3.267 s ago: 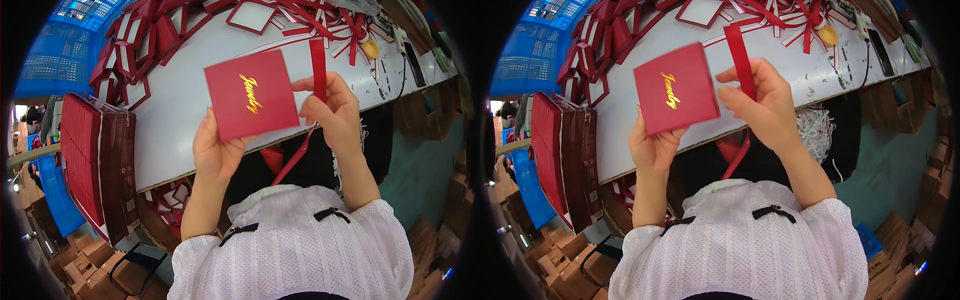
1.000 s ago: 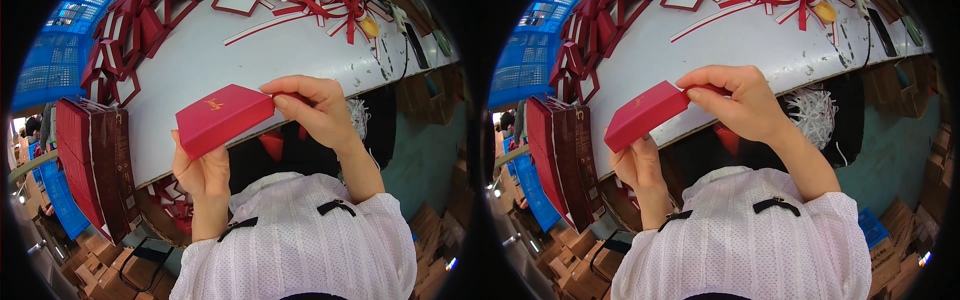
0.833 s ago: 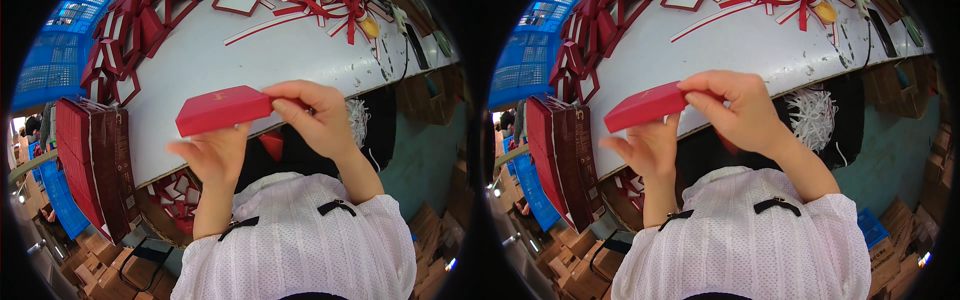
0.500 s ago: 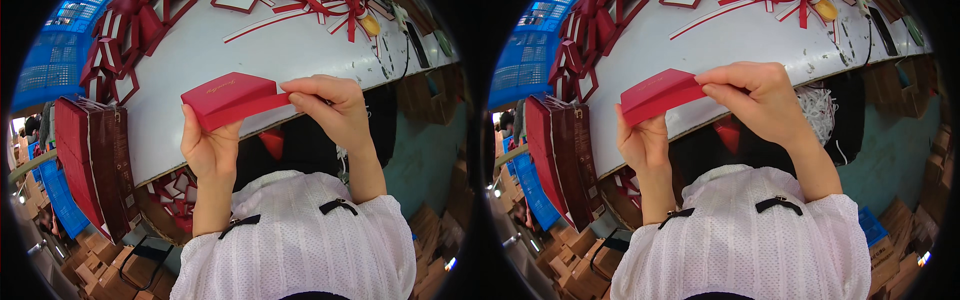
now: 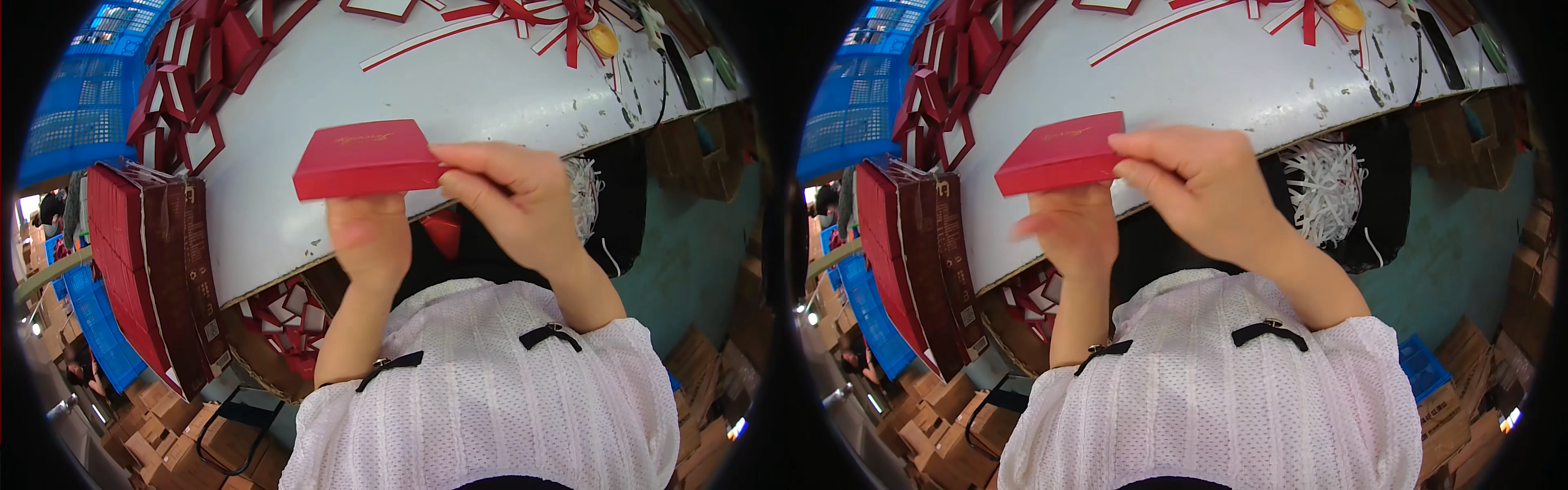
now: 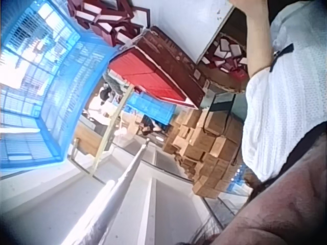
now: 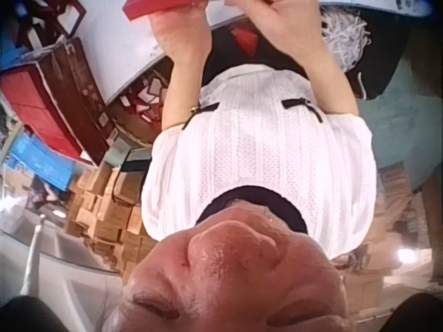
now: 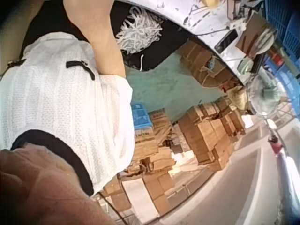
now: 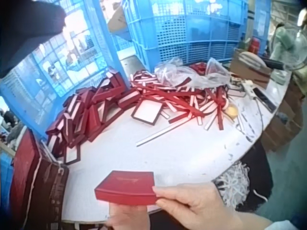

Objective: The person repeatedly picks up small red boxes and red ribbons from a table. They wrap each ribbon around a box, tuck the ends, and place the finished box into a stack. The process is repeated for multiple boxes throughout the clip.

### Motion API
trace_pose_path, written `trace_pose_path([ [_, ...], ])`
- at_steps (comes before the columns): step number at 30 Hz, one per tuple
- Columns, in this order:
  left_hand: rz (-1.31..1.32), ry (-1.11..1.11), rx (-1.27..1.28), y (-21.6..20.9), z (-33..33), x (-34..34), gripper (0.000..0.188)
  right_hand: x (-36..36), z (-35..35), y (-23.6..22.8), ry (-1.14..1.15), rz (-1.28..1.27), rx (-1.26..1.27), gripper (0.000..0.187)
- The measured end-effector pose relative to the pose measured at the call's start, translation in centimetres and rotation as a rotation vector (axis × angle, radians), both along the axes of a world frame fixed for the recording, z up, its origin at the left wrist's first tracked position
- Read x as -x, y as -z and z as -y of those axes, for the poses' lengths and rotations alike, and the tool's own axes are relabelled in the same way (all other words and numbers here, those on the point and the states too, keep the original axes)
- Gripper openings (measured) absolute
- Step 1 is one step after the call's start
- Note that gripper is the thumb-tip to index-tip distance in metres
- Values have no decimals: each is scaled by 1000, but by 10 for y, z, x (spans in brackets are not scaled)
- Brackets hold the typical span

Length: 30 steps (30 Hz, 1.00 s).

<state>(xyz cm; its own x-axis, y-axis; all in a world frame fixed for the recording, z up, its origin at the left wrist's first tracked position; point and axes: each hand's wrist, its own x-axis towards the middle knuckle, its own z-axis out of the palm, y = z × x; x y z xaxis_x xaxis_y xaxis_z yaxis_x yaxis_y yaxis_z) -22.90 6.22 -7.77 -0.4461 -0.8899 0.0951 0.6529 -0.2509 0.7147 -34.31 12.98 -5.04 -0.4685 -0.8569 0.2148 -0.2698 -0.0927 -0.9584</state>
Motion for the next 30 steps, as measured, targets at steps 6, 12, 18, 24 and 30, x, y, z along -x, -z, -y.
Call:
trace_pose_path([
  [6, -175, 108, -371, -10, 16, -8, 25, 30, -10, -6, -57, -98, -130, 19],
  [12, -491, 232, -639, -10, 14, -16, 33, 27, -3, -3, 11, -203, -55, 14],
  [18, -521, 246, -644, -14, 10, -16, 28, 23, 3, 0, 68, -209, -39, 12],
  [24, -513, 276, -569, -7, 6, -19, 33, 27, 3, 3, 52, -109, -151, 13],
  [30, -729, 293, -721, 1, 14, -25, 35, 36, -6, 5, 97, 294, -54, 25],
])
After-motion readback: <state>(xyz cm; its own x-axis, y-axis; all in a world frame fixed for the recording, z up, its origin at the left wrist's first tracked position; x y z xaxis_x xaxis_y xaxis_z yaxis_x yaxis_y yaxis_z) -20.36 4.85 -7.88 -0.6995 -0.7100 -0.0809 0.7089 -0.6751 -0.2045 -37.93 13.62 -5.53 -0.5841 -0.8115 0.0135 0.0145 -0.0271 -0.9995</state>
